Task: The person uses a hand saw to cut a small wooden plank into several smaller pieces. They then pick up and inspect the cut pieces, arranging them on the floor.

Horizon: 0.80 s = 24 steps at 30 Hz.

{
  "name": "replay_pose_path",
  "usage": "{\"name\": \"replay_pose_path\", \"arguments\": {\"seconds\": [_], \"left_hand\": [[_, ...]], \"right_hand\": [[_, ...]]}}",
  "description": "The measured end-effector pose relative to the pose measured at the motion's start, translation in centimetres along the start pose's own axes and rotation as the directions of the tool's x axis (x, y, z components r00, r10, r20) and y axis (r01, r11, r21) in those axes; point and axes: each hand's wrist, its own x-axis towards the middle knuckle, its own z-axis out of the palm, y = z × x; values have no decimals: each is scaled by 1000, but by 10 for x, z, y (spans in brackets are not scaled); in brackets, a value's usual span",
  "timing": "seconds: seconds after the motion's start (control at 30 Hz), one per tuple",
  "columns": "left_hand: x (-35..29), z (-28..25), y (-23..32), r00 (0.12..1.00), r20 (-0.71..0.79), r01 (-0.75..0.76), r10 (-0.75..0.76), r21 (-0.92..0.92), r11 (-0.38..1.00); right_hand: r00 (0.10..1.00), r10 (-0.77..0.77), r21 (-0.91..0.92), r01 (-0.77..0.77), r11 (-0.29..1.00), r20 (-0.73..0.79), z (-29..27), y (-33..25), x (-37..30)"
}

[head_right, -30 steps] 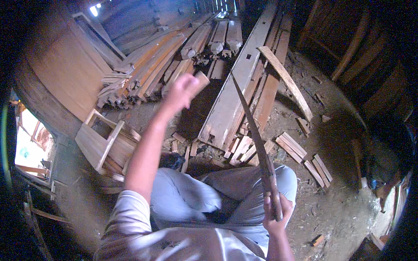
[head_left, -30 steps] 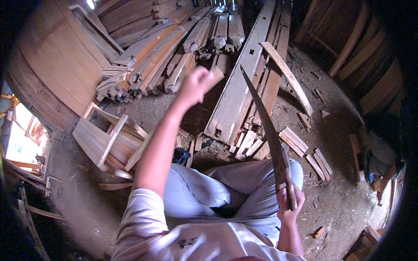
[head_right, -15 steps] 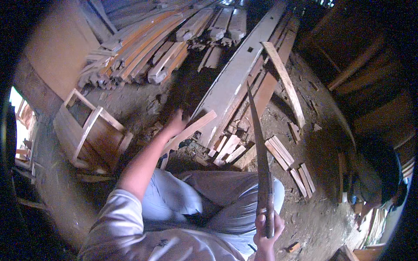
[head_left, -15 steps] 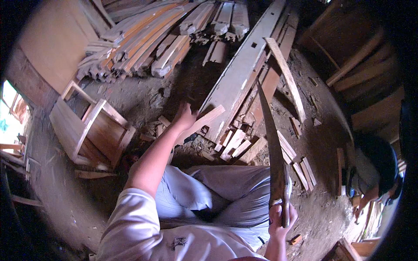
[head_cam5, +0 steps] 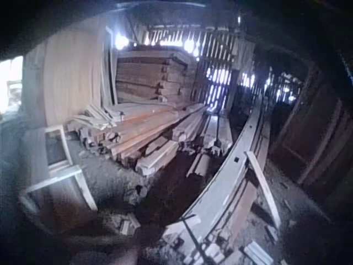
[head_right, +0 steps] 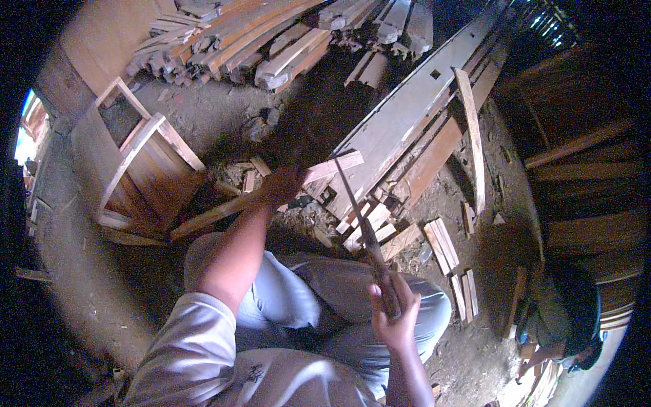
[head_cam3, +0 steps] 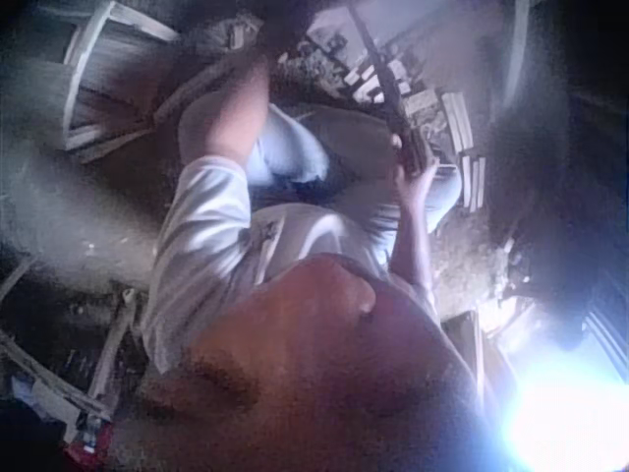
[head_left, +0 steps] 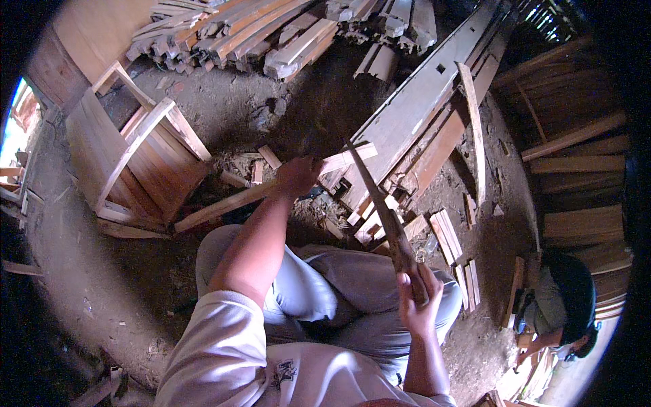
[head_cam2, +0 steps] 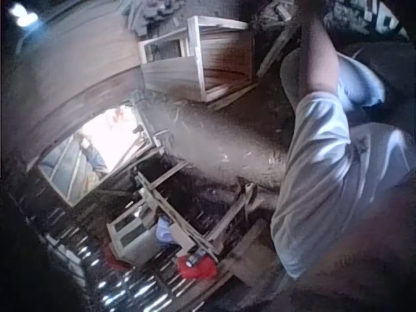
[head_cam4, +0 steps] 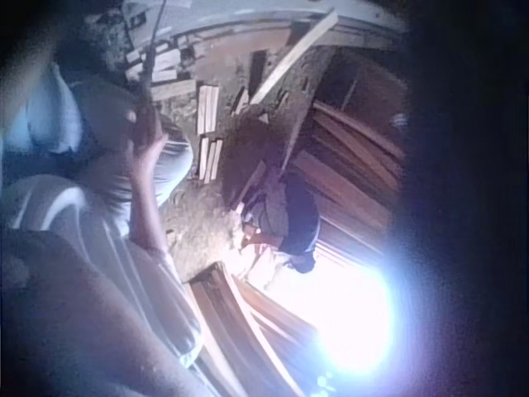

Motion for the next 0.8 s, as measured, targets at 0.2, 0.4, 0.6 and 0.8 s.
{"name": "replay_pose_path", "arguments": {"seconds": [0.2,0.4,0.6,0.8], "left_hand": [[10,16,-10,993,32,-111,111,-18,994],[28,27,19,979,-174,-138,105,-189,972],[30,20,32,992,-122,-56,31,-208,977],[28,18,30,993,-115,8,-21,-114,993]], "right_hand": [[990,11,6,-12,1000,138,26,-12,31],[916,203,-111,-175,978,346,13,-9,28],[972,139,93,-159,983,189,27,-4,26],[989,7,27,-11,1000,150,48,-11,55]]}}
